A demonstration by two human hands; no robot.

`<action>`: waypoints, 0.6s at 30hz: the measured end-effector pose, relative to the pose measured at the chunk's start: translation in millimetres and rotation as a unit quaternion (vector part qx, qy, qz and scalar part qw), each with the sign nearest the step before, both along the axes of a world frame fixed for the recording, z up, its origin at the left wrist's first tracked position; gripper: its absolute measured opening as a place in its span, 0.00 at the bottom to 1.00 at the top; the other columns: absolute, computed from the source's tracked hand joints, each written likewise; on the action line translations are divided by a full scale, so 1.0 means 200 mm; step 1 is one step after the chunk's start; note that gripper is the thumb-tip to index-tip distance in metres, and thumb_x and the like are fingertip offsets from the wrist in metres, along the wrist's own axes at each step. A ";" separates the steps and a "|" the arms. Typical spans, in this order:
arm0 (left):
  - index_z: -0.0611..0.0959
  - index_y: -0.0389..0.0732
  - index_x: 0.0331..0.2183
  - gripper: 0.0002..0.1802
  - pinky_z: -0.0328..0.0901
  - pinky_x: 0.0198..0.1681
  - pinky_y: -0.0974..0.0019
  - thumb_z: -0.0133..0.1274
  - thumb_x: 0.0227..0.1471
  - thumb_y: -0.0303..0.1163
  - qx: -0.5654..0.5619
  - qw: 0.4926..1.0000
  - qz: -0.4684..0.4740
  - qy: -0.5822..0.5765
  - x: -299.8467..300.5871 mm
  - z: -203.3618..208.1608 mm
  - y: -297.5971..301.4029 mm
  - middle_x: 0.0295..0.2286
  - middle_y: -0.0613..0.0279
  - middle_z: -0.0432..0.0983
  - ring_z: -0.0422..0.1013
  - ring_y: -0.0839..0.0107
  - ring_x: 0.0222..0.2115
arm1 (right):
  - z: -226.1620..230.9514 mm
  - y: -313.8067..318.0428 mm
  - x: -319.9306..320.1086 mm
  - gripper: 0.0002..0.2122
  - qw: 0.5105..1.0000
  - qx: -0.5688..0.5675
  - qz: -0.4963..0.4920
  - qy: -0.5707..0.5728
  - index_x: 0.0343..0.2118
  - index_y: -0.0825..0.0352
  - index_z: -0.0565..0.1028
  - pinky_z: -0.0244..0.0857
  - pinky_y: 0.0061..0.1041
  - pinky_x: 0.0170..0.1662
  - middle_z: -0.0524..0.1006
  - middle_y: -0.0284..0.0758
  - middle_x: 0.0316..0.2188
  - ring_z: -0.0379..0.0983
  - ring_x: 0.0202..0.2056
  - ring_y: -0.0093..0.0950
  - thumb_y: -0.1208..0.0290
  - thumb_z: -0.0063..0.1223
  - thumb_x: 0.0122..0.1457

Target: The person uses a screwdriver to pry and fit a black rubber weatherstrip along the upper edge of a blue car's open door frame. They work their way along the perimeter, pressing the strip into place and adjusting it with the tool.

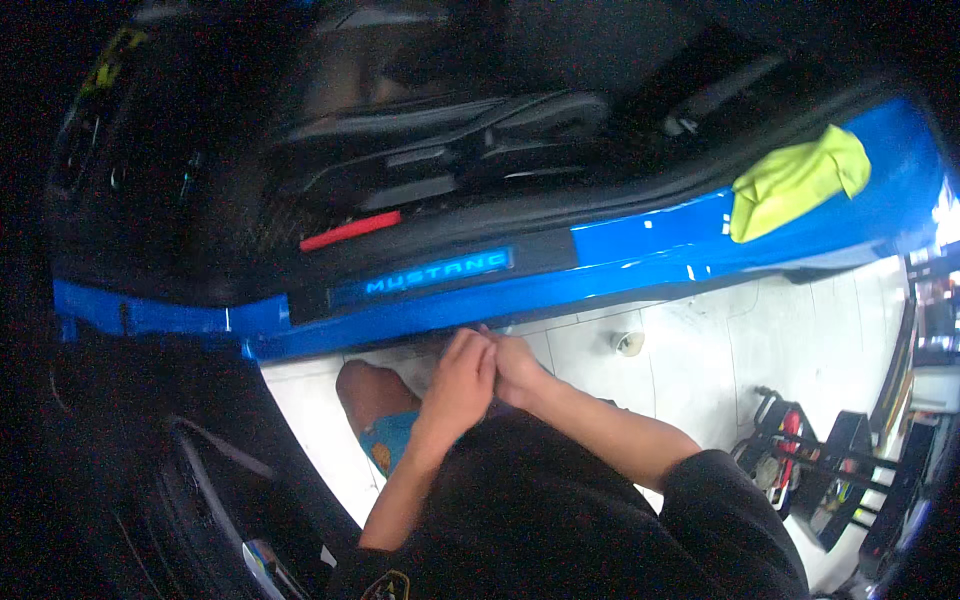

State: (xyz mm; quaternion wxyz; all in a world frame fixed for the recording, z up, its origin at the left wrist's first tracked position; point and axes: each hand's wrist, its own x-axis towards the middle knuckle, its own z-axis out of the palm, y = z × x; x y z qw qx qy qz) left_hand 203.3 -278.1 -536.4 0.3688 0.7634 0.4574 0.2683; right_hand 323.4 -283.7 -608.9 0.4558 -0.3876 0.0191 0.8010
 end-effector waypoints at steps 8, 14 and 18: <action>0.78 0.34 0.45 0.14 0.64 0.58 0.54 0.54 0.57 0.28 -0.037 0.994 -0.106 -0.014 0.19 0.11 -0.04 0.53 0.44 0.72 0.71 0.45 0.53 | -0.17 -0.18 0.80 0.13 0.994 0.017 -0.104 -0.020 0.38 0.70 0.72 0.65 0.27 0.29 0.74 0.35 0.28 0.69 0.26 0.26 0.64 0.41 0.69; 0.80 0.35 0.42 0.11 0.68 0.50 0.57 0.54 0.59 0.29 -0.099 0.995 -0.015 0.011 0.00 -0.14 0.08 0.46 0.49 0.79 0.75 0.51 0.46 | -0.29 -0.31 1.40 0.09 0.975 -0.034 -0.071 -0.209 0.32 0.67 0.73 0.58 0.24 0.21 0.71 0.31 0.23 0.63 0.19 0.22 0.68 0.49 0.66; 0.81 0.36 0.42 0.10 0.69 0.47 0.57 0.54 0.60 0.29 -0.147 0.988 0.002 0.039 -0.06 -0.18 0.05 0.43 0.50 0.80 0.76 0.53 0.43 | -0.77 -0.51 1.60 0.09 0.847 0.006 0.109 -0.521 0.28 0.72 0.79 0.68 0.28 0.24 0.76 0.38 0.22 0.73 0.21 0.28 0.73 0.52 0.61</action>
